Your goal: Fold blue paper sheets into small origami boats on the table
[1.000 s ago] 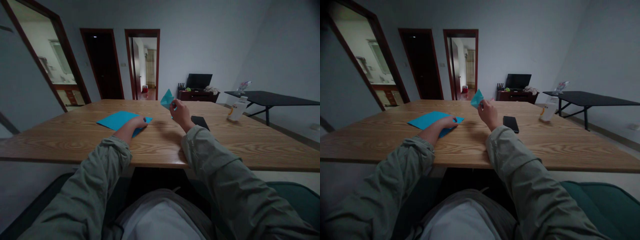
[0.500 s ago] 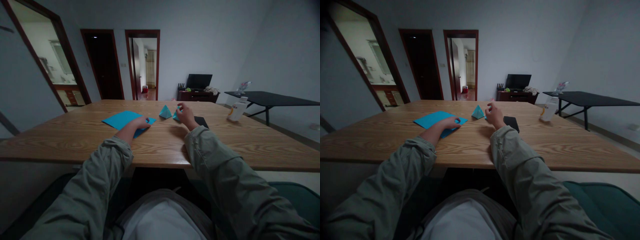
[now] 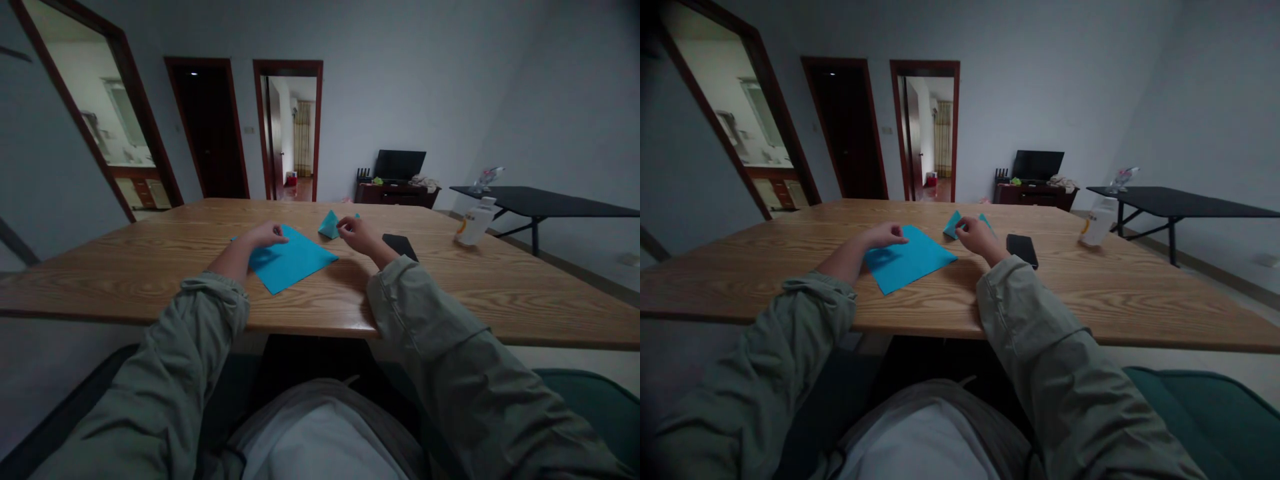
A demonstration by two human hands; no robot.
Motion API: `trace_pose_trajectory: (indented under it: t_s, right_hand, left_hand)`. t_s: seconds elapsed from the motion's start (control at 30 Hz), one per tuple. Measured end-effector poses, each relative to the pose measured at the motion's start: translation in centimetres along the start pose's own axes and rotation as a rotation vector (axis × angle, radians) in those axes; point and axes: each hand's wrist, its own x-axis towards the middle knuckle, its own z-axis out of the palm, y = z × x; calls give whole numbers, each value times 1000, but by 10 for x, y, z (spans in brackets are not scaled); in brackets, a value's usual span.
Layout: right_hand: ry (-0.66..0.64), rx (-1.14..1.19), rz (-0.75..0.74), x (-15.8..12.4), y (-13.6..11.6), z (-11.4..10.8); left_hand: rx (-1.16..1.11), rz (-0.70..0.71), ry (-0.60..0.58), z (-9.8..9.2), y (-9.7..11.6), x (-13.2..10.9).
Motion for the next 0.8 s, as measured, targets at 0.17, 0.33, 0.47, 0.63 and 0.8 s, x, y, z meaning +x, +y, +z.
trace_pose_trajectory:
  t_s: [0.17, 0.33, 0.47, 0.63, 0.8]
  right_hand:
    - [-373, 332, 218, -7, -2, 3]
    - [-398, 765, 414, -12, -12, 1]
    - [-369, 884, 512, -10, -19, 7]
    - [-340, 1004, 581, -8, -26, 12]
    - [-328, 1140, 610, -11, -31, 9]
  left_hand:
    - [226, -147, -73, -2, -36, -4]
    - [283, -130, -92, 1, -26, -10]
    - [270, -123, -107, 3, -9, -12]
    - [231, -130, -130, 4, -1, -13]
    - [131, -155, -164, 7, 5, -16]
